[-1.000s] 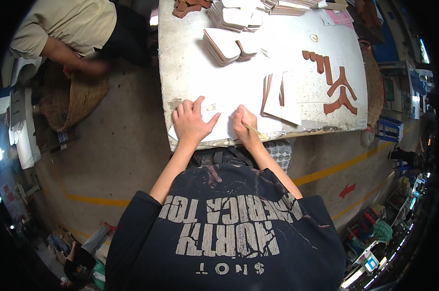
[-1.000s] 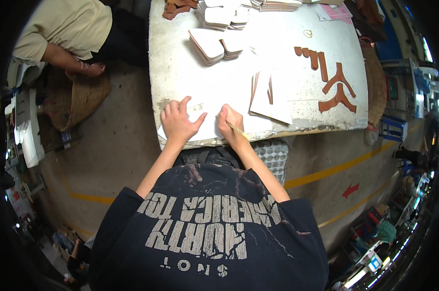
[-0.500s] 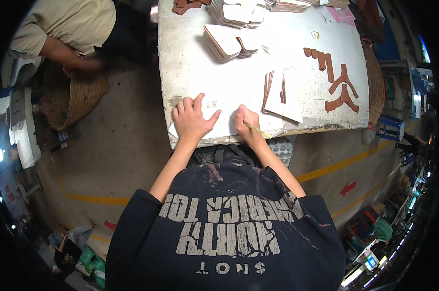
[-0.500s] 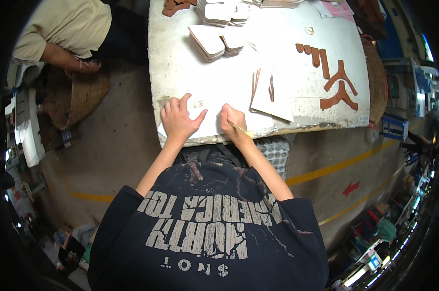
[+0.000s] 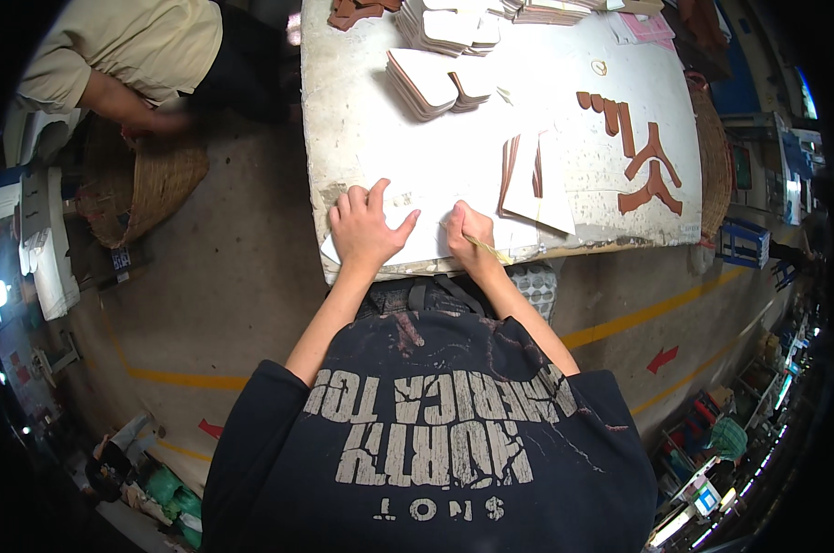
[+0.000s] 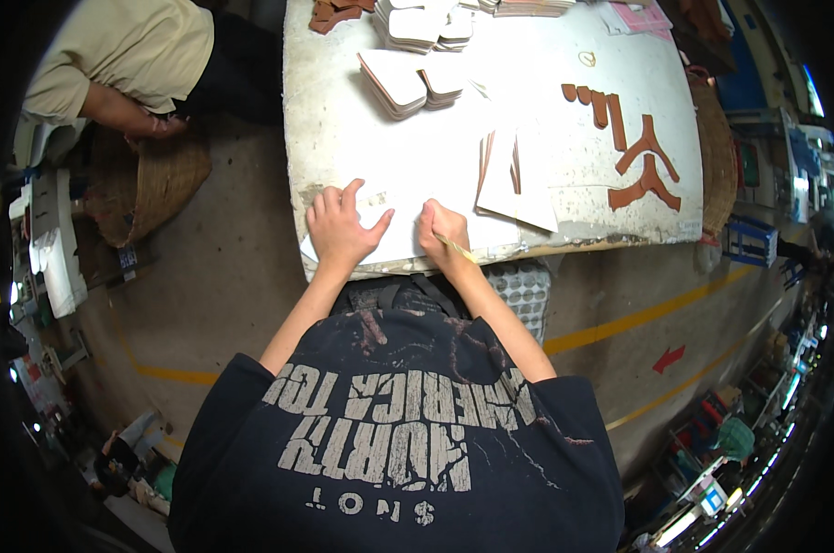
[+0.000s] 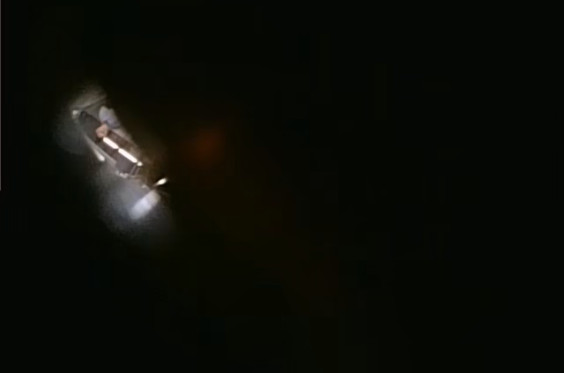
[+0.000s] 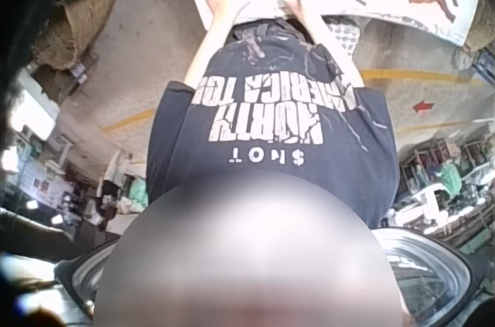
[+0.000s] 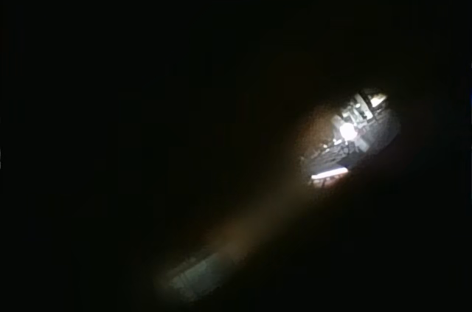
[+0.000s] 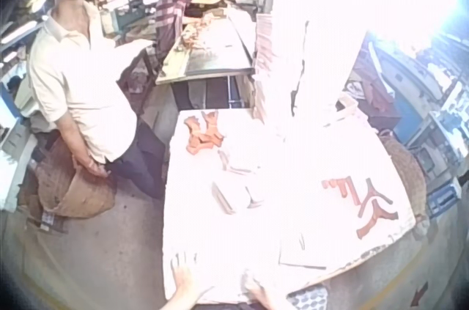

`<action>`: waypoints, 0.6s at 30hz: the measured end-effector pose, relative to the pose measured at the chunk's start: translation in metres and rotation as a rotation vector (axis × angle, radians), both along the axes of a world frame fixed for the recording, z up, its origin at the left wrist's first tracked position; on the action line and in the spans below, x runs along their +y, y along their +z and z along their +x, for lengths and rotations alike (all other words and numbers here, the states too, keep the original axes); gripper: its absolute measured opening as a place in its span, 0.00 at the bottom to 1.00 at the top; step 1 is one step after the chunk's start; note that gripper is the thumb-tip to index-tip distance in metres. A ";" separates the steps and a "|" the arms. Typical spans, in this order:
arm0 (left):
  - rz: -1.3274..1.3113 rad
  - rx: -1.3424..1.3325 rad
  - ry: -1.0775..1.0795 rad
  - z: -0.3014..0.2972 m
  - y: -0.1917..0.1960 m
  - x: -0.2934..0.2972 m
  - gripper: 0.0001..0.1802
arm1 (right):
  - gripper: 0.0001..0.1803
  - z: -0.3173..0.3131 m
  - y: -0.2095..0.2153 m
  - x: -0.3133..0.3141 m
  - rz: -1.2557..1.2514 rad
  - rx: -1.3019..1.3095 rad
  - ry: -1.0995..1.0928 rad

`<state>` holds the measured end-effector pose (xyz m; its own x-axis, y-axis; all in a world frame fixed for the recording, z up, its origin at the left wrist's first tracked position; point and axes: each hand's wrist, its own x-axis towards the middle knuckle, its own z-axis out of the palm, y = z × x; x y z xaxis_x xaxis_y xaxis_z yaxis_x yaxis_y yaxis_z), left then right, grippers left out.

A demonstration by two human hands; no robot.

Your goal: The person walks through a factory floor and approaches a work table. They count stacks of flat, shoe-shaped cardboard pieces, write on a paper sheet, and bundle the pieces with rubber bands. The person then places the paper sheet on a stack of items and picks up a plastic-wrapped package.

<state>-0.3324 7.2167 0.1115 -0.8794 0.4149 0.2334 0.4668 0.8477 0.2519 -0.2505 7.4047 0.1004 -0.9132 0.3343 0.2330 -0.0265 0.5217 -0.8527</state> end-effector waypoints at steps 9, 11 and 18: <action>-0.017 0.009 0.000 0.000 0.000 0.000 0.39 | 0.17 0.001 0.002 0.001 -0.017 0.000 0.011; -0.014 0.007 0.000 0.000 0.000 0.000 0.39 | 0.16 0.001 0.002 0.000 -0.013 -0.009 -0.002; -0.016 -0.019 0.000 0.006 0.004 -0.003 0.39 | 0.17 0.007 0.008 -0.004 -0.018 -0.044 -0.045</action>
<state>-0.3264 7.2140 0.1159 -0.8834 0.4187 0.2104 0.4625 0.8514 0.2474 -0.2433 7.4007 0.1083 -0.9064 0.3790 0.1863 0.0344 0.5060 -0.8618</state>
